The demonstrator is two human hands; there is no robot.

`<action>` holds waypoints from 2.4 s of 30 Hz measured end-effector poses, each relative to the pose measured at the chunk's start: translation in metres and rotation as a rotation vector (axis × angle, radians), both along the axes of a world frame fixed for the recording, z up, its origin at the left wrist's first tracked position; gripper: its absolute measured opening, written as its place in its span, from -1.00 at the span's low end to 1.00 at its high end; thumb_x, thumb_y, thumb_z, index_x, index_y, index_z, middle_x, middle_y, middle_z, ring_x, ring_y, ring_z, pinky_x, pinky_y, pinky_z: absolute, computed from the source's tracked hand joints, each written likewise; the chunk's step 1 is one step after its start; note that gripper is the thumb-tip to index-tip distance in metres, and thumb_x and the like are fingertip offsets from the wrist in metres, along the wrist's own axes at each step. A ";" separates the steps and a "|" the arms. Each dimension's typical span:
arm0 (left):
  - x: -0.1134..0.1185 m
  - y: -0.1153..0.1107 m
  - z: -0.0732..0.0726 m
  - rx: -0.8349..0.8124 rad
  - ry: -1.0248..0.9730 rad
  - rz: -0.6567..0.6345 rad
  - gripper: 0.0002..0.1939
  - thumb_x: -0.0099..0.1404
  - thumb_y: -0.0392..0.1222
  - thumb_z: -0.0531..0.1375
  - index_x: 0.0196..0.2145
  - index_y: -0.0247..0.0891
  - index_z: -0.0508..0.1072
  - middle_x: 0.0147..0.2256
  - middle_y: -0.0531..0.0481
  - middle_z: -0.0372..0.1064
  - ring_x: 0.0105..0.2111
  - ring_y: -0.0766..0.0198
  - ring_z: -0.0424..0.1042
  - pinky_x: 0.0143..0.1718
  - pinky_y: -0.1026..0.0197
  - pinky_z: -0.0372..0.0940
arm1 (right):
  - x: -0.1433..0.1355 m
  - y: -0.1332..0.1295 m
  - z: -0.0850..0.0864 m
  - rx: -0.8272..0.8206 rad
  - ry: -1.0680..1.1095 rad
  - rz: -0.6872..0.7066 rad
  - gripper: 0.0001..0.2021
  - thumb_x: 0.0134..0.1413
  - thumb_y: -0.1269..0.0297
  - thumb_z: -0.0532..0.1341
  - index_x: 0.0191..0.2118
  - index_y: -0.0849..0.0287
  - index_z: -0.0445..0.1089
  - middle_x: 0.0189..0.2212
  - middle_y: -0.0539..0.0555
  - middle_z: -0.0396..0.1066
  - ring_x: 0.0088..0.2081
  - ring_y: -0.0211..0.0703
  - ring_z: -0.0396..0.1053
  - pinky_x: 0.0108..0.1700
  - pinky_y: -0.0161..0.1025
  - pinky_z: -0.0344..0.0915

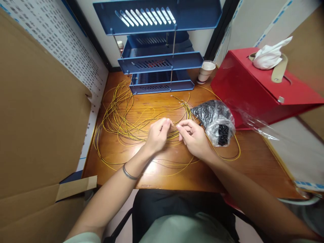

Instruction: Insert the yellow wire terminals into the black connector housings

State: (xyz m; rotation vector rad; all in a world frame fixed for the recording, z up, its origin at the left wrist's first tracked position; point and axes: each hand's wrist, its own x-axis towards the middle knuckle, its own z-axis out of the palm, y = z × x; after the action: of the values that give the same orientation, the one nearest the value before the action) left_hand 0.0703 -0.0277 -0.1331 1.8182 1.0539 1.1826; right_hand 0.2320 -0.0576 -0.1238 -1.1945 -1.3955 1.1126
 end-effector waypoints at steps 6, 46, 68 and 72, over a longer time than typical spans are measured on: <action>-0.001 0.000 0.000 0.121 0.095 -0.037 -0.76 0.47 -0.11 0.12 -0.32 -0.27 0.45 -0.40 -0.01 0.44 -0.40 0.31 0.37 -0.33 0.26 0.24 | 0.000 0.000 0.000 -0.001 0.011 -0.002 -0.72 0.25 0.02 0.25 -0.25 0.16 0.34 -0.63 -0.13 0.30 -0.64 -0.36 0.16 -0.55 -0.33 0.08; -0.014 0.010 -0.001 0.539 0.232 -0.102 -0.86 0.45 -0.31 0.14 -0.18 -0.30 0.51 -0.32 -0.10 0.56 -0.33 0.30 0.51 -0.24 0.27 0.39 | 0.002 0.000 0.003 0.012 -0.022 -0.078 -0.66 0.18 -0.04 0.27 -0.28 0.17 0.39 -0.65 -0.11 0.31 -0.65 -0.33 0.18 -0.56 -0.31 0.08; -0.005 0.000 0.008 0.191 0.138 -0.061 -0.83 0.43 -0.19 0.16 -0.31 -0.28 0.49 -0.40 -0.02 0.45 -0.40 0.31 0.40 -0.36 0.29 0.27 | 0.004 0.000 -0.009 0.188 -0.171 -0.067 -0.81 0.31 0.10 0.21 -0.19 0.13 0.40 -0.38 0.08 0.55 -0.48 -0.20 0.44 -0.43 -0.25 0.33; -0.004 0.000 0.006 0.104 0.060 -0.077 -0.82 0.42 -0.16 0.17 -0.31 -0.27 0.49 -0.37 -0.04 0.48 -0.36 0.28 0.43 -0.32 0.26 0.30 | 0.005 0.002 -0.006 0.360 -0.292 -0.093 -0.88 0.31 0.21 0.20 -0.20 0.11 0.43 -0.18 0.17 0.53 -0.25 -0.11 0.49 -0.34 -0.21 0.39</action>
State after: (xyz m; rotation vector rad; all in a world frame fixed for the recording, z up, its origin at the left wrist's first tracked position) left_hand 0.0661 -0.0275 -0.1269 1.9674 0.9626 1.1628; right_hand 0.2372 -0.0555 -0.1301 -1.1717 -1.6597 0.6031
